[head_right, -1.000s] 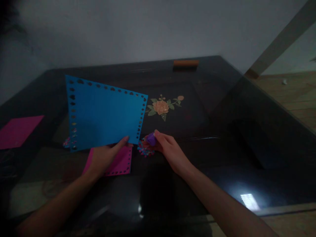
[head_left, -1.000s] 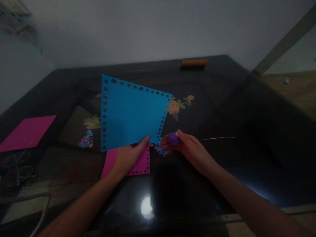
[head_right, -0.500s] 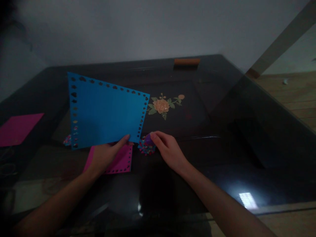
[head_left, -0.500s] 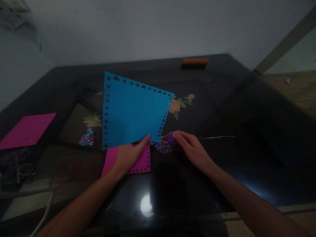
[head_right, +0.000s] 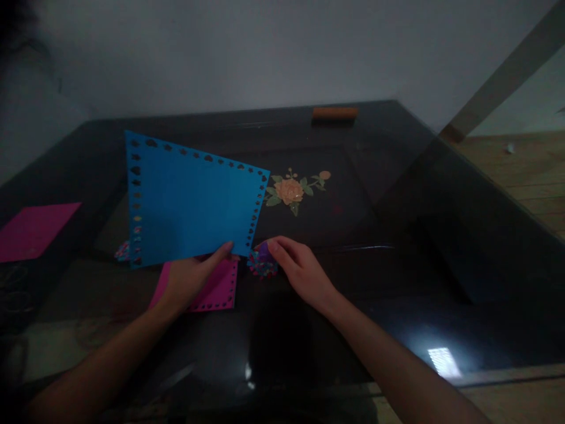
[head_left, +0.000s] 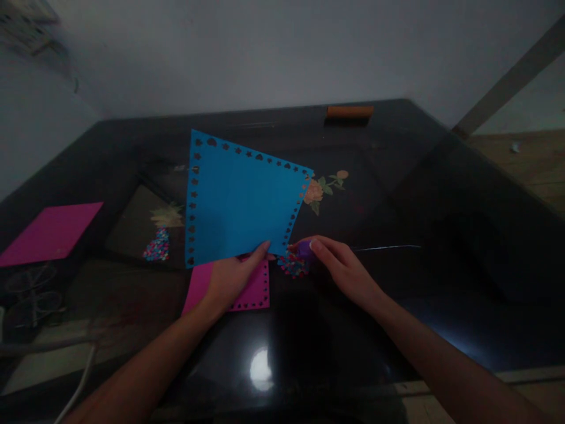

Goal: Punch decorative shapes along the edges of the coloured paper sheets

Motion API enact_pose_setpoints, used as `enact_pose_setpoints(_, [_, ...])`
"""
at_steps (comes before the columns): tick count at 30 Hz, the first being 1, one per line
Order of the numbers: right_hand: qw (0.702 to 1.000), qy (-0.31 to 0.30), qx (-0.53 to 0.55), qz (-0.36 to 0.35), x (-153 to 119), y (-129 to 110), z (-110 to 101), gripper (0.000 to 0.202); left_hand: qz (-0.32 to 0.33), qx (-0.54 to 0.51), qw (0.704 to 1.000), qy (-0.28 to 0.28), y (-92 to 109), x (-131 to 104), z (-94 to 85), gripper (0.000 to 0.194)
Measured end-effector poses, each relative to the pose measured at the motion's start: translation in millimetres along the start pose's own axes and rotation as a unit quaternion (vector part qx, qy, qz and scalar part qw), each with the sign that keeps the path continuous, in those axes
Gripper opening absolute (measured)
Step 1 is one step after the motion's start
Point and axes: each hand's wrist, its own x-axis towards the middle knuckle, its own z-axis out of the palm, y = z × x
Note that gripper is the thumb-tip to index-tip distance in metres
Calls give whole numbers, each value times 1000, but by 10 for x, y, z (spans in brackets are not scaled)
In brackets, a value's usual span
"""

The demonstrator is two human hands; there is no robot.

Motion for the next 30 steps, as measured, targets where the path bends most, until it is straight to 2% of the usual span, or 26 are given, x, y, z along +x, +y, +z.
enact_pose_setpoints(5, [999, 24, -3, 25, -4, -25, -13, 28, 11, 9, 1000, 6, -32, 10, 2, 27])
enact_pose_setpoints(10, [998, 12, 27, 57, 1, 4, -7, 27, 5, -7, 1000, 4, -63, 14, 10, 28])
enact_pose_setpoints(15, [994, 17, 90, 63, 9, 88, -8, 39, 9, -42, 999, 24, -89, 26, 36, 24])
enact_pose_setpoints(20, [995, 21, 81, 49, -2, 100, -24, 34, 30, -32, 999, 27, -59, 36, 22, 25])
enact_pose_setpoints(25, [998, 30, 52, 14, -15, 87, -32, 34, 48, 26, 998, 18, -34, 33, -12, 32])
enact_pose_setpoints(30, [999, 35, 12, -13, -23, 59, -27, 28, 63, 18, 998, 9, -49, 28, 5, 32])
